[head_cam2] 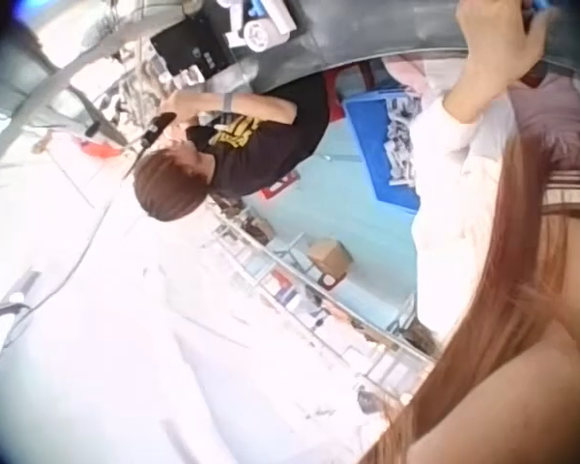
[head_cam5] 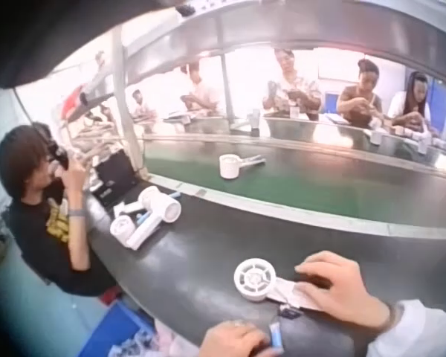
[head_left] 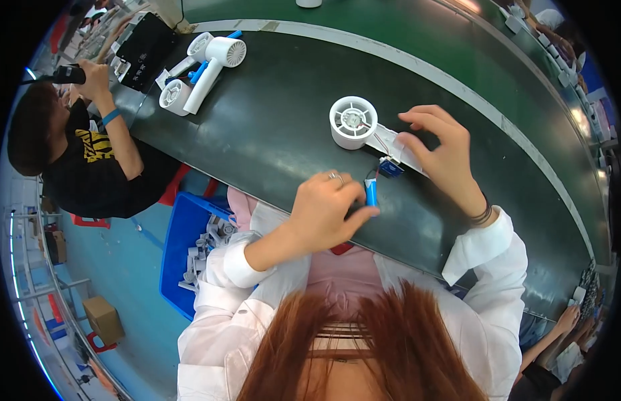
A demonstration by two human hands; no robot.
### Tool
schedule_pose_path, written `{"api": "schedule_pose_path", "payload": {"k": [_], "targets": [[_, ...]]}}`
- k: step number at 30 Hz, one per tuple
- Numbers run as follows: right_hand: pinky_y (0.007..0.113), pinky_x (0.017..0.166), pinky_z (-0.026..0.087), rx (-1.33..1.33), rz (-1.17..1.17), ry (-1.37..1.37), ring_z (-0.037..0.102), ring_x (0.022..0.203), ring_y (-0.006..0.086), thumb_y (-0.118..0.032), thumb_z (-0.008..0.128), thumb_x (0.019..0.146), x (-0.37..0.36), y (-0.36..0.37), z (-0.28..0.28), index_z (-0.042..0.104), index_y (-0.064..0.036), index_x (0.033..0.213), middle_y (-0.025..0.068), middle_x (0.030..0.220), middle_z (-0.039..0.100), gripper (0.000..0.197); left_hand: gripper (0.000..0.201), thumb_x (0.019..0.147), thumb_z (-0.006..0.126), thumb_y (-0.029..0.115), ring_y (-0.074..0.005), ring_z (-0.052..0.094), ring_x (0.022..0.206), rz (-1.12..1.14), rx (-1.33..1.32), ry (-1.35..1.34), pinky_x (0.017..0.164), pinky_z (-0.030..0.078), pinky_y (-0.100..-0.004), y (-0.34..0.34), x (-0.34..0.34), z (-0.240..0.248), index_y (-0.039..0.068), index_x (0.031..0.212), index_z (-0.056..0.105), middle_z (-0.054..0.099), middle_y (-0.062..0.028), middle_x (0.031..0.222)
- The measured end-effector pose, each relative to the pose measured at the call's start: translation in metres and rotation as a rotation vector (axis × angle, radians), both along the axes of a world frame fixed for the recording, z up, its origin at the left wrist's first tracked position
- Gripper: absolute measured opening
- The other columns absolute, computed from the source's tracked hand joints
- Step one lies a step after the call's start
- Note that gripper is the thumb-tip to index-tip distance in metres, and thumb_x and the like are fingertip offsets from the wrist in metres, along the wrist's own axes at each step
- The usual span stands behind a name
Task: The person assembles a handheld fan by hand, inserting the motor, PCB, lithium battery, and fan blades into the plastic fan housing.
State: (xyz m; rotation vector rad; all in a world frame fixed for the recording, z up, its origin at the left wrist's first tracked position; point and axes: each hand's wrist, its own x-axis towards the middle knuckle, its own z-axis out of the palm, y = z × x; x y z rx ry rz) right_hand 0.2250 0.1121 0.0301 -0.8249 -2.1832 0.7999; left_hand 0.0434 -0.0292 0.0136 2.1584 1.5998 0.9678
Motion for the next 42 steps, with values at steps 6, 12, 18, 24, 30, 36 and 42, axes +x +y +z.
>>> {"api": "schedule_pose_path", "payload": {"k": [6,12,18,24,30,36,42], "targets": [[0.027,0.060,0.052,0.352,0.017,0.035,0.064,0.071,0.0204,0.009,0.073,0.072,0.014,-0.048,0.001,0.066,0.0019,0.090,0.0130,0.083,0.065,0.020,0.015,0.066,0.076,0.003,-0.0274,0.063,0.072,-0.080,0.218,-0.079,0.066,0.051,-0.0363,0.003,-0.025,0.022,0.005,0.078,0.068,0.065,-0.0081,0.076],[0.031,0.063,0.051,0.108,-0.144,-0.201,0.065,0.071,0.0240,-0.029,0.085,0.068,-0.006,-0.079,-0.002,0.055,-0.0056,0.111,0.0110,0.087,0.067,0.057,0.064,0.064,0.076,0.004,-0.0356,0.047,0.122,-0.196,0.180,0.152,0.099,0.042,-0.0425,0.071,-0.067,0.031,0.011,0.125,0.060,0.048,-0.0122,0.140],[0.032,0.057,0.047,0.147,-0.263,-0.274,0.061,0.064,0.0237,-0.010,0.075,0.075,-0.027,-0.082,-0.016,0.044,-0.0081,0.127,0.0069,0.077,0.059,0.061,0.053,0.065,0.081,0.022,-0.0318,0.056,0.091,-0.268,0.272,0.238,0.082,0.046,-0.0401,0.084,-0.057,0.021,0.013,0.114,0.062,0.055,-0.0119,0.102],[0.024,0.062,0.044,-0.321,-0.211,-0.009,0.054,0.065,0.0102,0.001,0.068,0.079,-0.003,-0.090,-0.004,0.049,-0.0029,0.121,0.0034,0.076,0.056,0.046,0.051,0.061,0.082,0.025,-0.0298,0.059,0.083,-0.074,0.188,0.224,0.069,0.050,-0.0378,0.053,-0.050,0.019,0.013,0.108,0.064,0.055,-0.0112,0.097],[0.021,0.067,0.048,-0.791,-0.054,0.012,0.059,0.073,0.0098,0.002,0.056,0.087,0.015,-0.066,0.011,0.054,0.0037,0.106,0.0038,0.082,0.059,0.020,0.047,0.063,0.079,0.019,-0.0288,0.060,0.087,-0.002,0.193,0.183,0.068,0.052,-0.0370,0.037,-0.044,0.017,0.012,0.107,0.064,0.055,-0.0112,0.099],[0.025,0.053,0.028,-0.408,-0.051,-0.136,0.040,0.060,0.0090,-0.013,0.063,0.083,0.015,-0.067,0.012,0.044,-0.0043,0.087,0.0030,0.063,0.041,0.021,0.051,0.062,0.078,0.013,-0.0294,0.060,0.085,0.026,0.186,0.167,0.071,0.051,-0.0364,0.036,-0.038,0.017,0.011,0.111,0.065,0.057,-0.0118,0.102],[0.023,0.049,0.031,-0.087,-0.047,-0.062,0.039,0.055,0.0069,-0.008,0.079,0.071,0.005,-0.058,0.008,0.059,-0.0018,0.101,0.0030,0.061,0.047,0.037,0.051,0.063,0.077,0.013,-0.0297,0.061,0.086,0.041,0.189,0.177,0.070,0.051,-0.0366,0.034,-0.038,0.016,0.011,0.112,0.065,0.057,-0.0114,0.102]]}}
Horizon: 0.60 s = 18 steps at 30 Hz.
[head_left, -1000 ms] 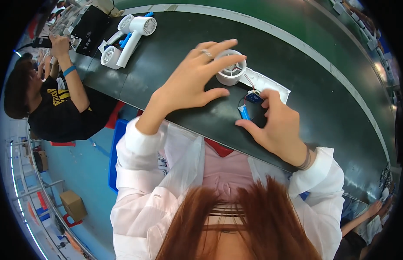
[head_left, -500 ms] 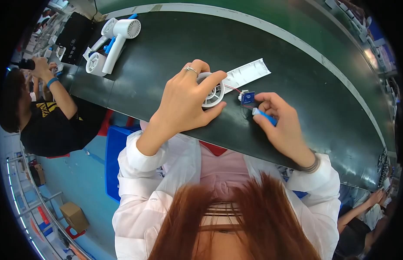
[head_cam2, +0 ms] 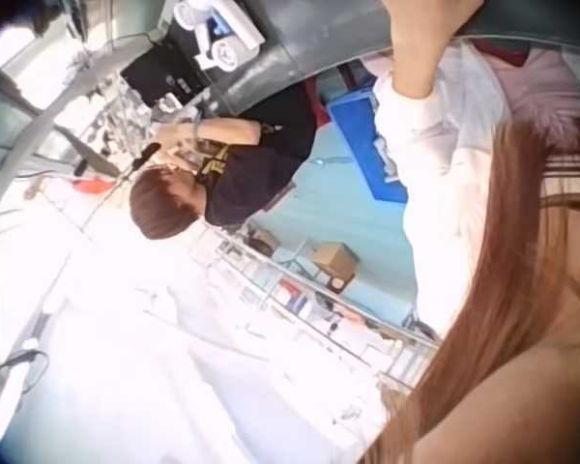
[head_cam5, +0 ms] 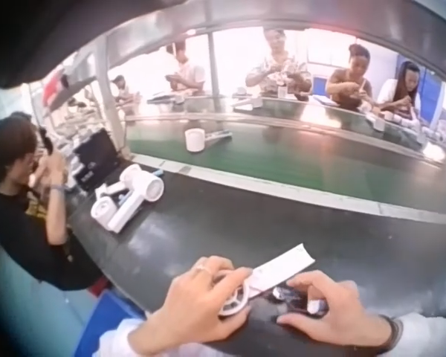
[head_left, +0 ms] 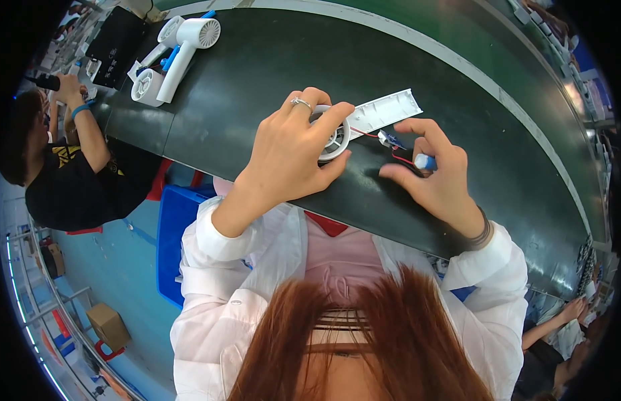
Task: The person assembles a handheld fan by hand, inserting the motor, PCB, lithium battery, and fan blades into the plastic fan housing.
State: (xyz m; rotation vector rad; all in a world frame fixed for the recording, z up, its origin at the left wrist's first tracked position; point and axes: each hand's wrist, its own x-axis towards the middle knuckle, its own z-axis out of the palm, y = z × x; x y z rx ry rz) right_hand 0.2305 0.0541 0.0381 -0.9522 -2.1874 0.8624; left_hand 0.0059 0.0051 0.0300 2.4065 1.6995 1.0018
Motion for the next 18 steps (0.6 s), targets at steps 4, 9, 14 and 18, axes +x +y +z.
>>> {"api": "schedule_pose_path", "payload": {"k": [4,9,14,18], "targets": [[0.023,0.052,0.039,0.097,0.066,0.056,0.045,0.056,0.0079,-0.003,0.075,0.074,-0.005,0.015,-0.004,0.072,-0.0055,0.100,0.0044,0.067,0.060,0.027,0.051,0.064,0.077,0.013,-0.0299,0.061,0.087,-0.019,0.004,0.028,0.069,0.051,-0.0368,0.001,-0.001,0.001,0.010,0.113,0.064,0.058,-0.0107,0.101],[0.025,0.056,0.040,-0.110,0.109,0.044,0.048,0.057,0.0097,-0.002,0.068,0.078,-0.009,0.024,-0.003,0.067,-0.0032,0.103,0.0049,0.067,0.058,0.024,0.048,0.064,0.077,0.016,-0.0275,0.059,0.086,-0.035,0.035,0.058,0.065,0.051,-0.0359,0.004,-0.002,0.000,0.009,0.109,0.061,0.057,-0.0112,0.097],[0.025,0.060,0.041,-0.176,0.086,-0.050,0.050,0.060,0.0116,-0.002,0.064,0.080,-0.015,0.023,0.011,0.062,-0.0024,0.103,0.0057,0.069,0.055,0.023,0.051,0.064,0.076,0.013,-0.0288,0.061,0.088,-0.026,-0.010,0.051,0.068,0.052,-0.0365,0.002,-0.002,0.001,0.010,0.113,0.064,0.058,-0.0105,0.101],[0.025,0.058,0.041,-0.125,0.241,-0.153,0.051,0.061,0.0125,0.001,0.070,0.074,-0.009,0.029,0.016,0.063,-0.0033,0.103,0.0056,0.070,0.055,0.030,0.050,0.064,0.076,0.014,-0.0280,0.061,0.089,-0.020,-0.013,0.065,0.068,0.052,-0.0361,0.000,-0.003,0.001,0.011,0.112,0.064,0.058,-0.0103,0.102]]}}
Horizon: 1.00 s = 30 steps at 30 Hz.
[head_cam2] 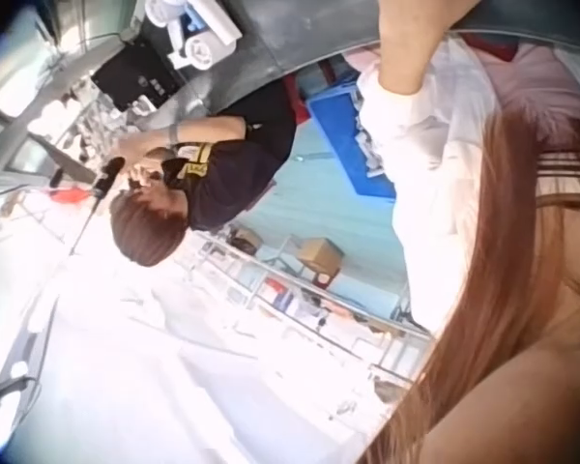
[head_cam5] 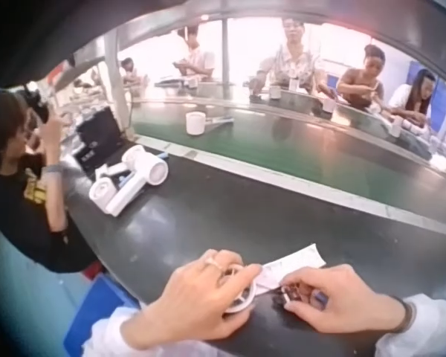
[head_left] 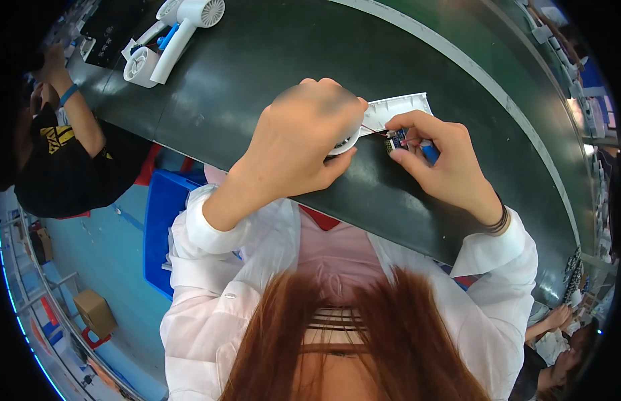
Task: The person assembles a handheld fan by hand, inserting the motor, PCB, lithium battery, and fan blades into the plastic fan housing.
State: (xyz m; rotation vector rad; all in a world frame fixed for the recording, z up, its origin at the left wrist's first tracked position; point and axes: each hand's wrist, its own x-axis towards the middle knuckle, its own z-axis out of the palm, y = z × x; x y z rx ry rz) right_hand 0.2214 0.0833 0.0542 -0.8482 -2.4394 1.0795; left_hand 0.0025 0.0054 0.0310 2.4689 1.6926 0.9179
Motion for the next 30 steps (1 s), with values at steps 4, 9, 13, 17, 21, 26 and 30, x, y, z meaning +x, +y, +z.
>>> {"api": "schedule_pose_path", "payload": {"k": [4,9,13,17,21,26,30], "targets": [[0.026,0.061,0.046,0.037,0.056,-0.029,0.058,0.064,0.0156,0.004,0.076,0.066,0.006,0.004,-0.003,0.063,-0.0035,0.102,0.0069,0.072,0.058,0.039,0.045,0.065,0.077,0.014,-0.0269,0.060,0.088,-0.030,0.029,0.018,0.066,0.052,-0.0349,0.001,-0.001,-0.001,0.015,0.108,0.067,0.058,-0.0092,0.101],[0.028,0.063,0.049,0.156,0.133,-0.035,0.061,0.067,0.0198,0.004,0.076,0.069,0.009,0.007,-0.003,0.062,-0.0034,0.105,0.0085,0.077,0.061,0.040,0.042,0.064,0.078,0.015,-0.0261,0.059,0.085,-0.048,0.046,0.030,0.063,0.051,-0.0341,0.001,-0.002,-0.002,0.017,0.105,0.068,0.058,-0.0085,0.100],[0.029,0.060,0.048,0.411,0.282,-0.049,0.062,0.067,0.0216,-0.003,0.078,0.070,0.011,0.011,-0.010,0.061,-0.0033,0.106,0.0078,0.082,0.063,0.040,0.042,0.062,0.078,0.014,-0.0255,0.058,0.083,-0.077,0.079,0.004,0.061,0.050,-0.0332,0.005,-0.005,-0.007,0.016,0.103,0.068,0.058,-0.0083,0.100],[0.029,0.057,0.044,0.630,0.373,-0.139,0.062,0.066,0.0202,-0.009,0.079,0.071,0.015,0.017,-0.003,0.061,-0.0033,0.106,0.0061,0.084,0.064,0.040,0.038,0.061,0.078,0.013,-0.0246,0.057,0.081,-0.085,0.074,-0.001,0.059,0.050,-0.0327,0.006,-0.005,-0.007,0.016,0.098,0.068,0.058,-0.0076,0.099],[0.028,0.055,0.040,0.573,0.364,-0.130,0.061,0.065,0.0179,-0.012,0.080,0.070,0.015,0.021,-0.002,0.061,-0.0037,0.105,0.0048,0.086,0.065,0.041,0.037,0.061,0.078,0.013,-0.0242,0.057,0.080,-0.096,0.065,0.006,0.059,0.050,-0.0327,0.010,-0.006,-0.006,0.016,0.097,0.068,0.058,-0.0070,0.097],[0.027,0.054,0.040,0.640,0.365,-0.202,0.061,0.063,0.0164,-0.011,0.082,0.068,0.012,0.020,0.003,0.061,-0.0038,0.105,0.0045,0.085,0.065,0.043,0.037,0.061,0.077,0.012,-0.0247,0.057,0.079,-0.113,0.030,0.003,0.058,0.050,-0.0326,0.011,-0.008,-0.006,0.017,0.096,0.068,0.057,-0.0065,0.096],[0.024,0.050,0.040,0.584,0.319,-0.045,0.056,0.055,0.0129,-0.008,0.083,0.065,0.009,0.019,0.003,0.063,-0.0036,0.100,0.0036,0.077,0.064,0.041,0.038,0.061,0.077,0.011,-0.0252,0.056,0.078,-0.107,0.031,-0.015,0.058,0.050,-0.0332,0.010,-0.007,-0.007,0.017,0.097,0.068,0.057,-0.0067,0.096]]}}
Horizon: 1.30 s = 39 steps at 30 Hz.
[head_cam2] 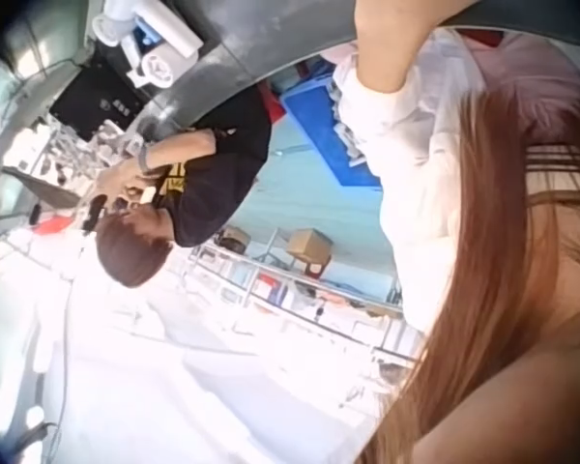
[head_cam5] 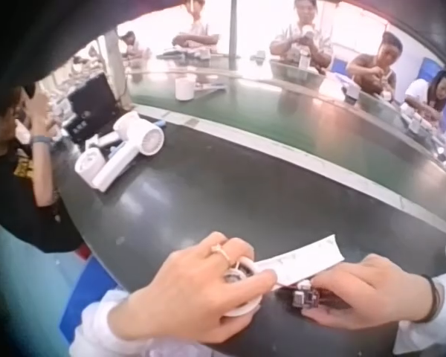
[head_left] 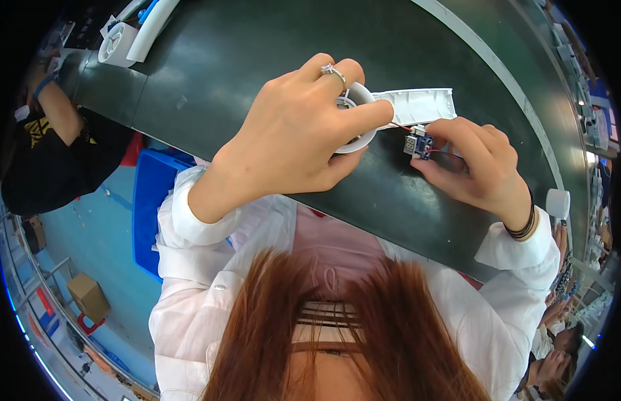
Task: The person assembles a handheld fan by hand, inserting the motor, PCB, lithium battery, and fan blades into the plastic fan housing.
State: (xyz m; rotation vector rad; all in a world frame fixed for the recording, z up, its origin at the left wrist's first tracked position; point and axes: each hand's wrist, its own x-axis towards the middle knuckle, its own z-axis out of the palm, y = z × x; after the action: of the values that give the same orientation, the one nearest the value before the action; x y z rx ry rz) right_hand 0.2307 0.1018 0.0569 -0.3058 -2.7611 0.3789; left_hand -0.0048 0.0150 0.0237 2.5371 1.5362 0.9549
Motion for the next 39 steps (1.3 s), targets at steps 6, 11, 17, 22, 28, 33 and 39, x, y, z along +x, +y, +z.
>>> {"api": "schedule_pose_path", "payload": {"k": [6,11,17,22,28,33,39], "targets": [[0.019,0.046,0.039,0.036,-0.112,0.235,0.051,0.050,0.0077,-0.004,0.085,0.063,-0.006,0.002,-0.012,0.066,-0.0019,0.097,0.0022,0.071,0.063,0.039,0.043,0.059,0.077,0.009,-0.0259,0.056,0.079,-0.051,-0.005,-0.077,0.061,0.050,-0.0338,0.000,-0.001,-0.003,0.013,0.101,0.066,0.057,-0.0076,0.097],[0.020,0.046,0.043,-0.074,-0.224,0.342,0.054,0.051,0.0078,-0.007,0.085,0.062,-0.018,0.003,-0.025,0.066,-0.0039,0.093,0.0020,0.069,0.062,0.036,0.045,0.058,0.077,0.006,-0.0263,0.056,0.079,-0.150,0.025,-0.134,0.064,0.050,-0.0346,0.002,-0.001,-0.006,0.011,0.101,0.066,0.057,-0.0076,0.098],[0.015,0.050,0.033,-0.392,-0.331,0.213,0.045,0.055,-0.0002,-0.002,0.082,0.067,-0.022,0.001,-0.017,0.066,0.0020,0.098,-0.0041,0.064,0.055,0.035,0.062,0.059,0.083,0.006,-0.0295,0.062,0.096,-0.106,-0.050,-0.369,0.078,0.053,-0.0347,-0.002,-0.001,-0.011,0.007,0.115,0.059,0.061,-0.0124,0.112],[0.017,0.052,0.028,-0.600,-0.315,0.149,0.038,0.054,0.0008,-0.002,0.080,0.067,-0.023,0.000,-0.011,0.067,0.0014,0.096,-0.0052,0.060,0.046,0.032,0.071,0.057,0.087,0.009,-0.0298,0.063,0.099,-0.083,-0.058,-0.340,0.082,0.052,-0.0341,-0.011,-0.004,-0.015,0.004,0.121,0.055,0.062,-0.0139,0.114],[0.018,0.049,0.027,-0.560,-0.238,0.032,0.038,0.053,0.0014,-0.004,0.082,0.064,-0.025,-0.005,-0.009,0.067,-0.0008,0.096,-0.0038,0.059,0.045,0.036,0.072,0.055,0.088,0.009,-0.0291,0.064,0.096,-0.041,-0.068,-0.348,0.081,0.052,-0.0340,-0.018,-0.003,-0.017,0.003,0.120,0.057,0.064,-0.0134,0.110],[0.020,0.046,0.033,-0.445,-0.219,0.155,0.044,0.051,0.0065,-0.004,0.083,0.061,-0.022,-0.012,-0.019,0.070,-0.0001,0.091,0.0017,0.062,0.055,0.034,0.068,0.057,0.088,0.010,-0.0312,0.065,0.096,-0.033,-0.081,-0.394,0.082,0.052,-0.0361,-0.021,0.000,-0.017,0.000,0.117,0.058,0.064,-0.0160,0.109],[0.023,0.045,0.034,-0.400,-0.319,0.040,0.047,0.052,0.0100,-0.001,0.083,0.059,-0.031,-0.022,0.000,0.071,-0.0008,0.091,0.0041,0.065,0.057,0.034,0.066,0.056,0.088,0.012,-0.0324,0.065,0.097,-0.007,-0.063,-0.384,0.082,0.053,-0.0372,-0.022,0.000,-0.020,-0.002,0.114,0.059,0.066,-0.0173,0.106]]}}
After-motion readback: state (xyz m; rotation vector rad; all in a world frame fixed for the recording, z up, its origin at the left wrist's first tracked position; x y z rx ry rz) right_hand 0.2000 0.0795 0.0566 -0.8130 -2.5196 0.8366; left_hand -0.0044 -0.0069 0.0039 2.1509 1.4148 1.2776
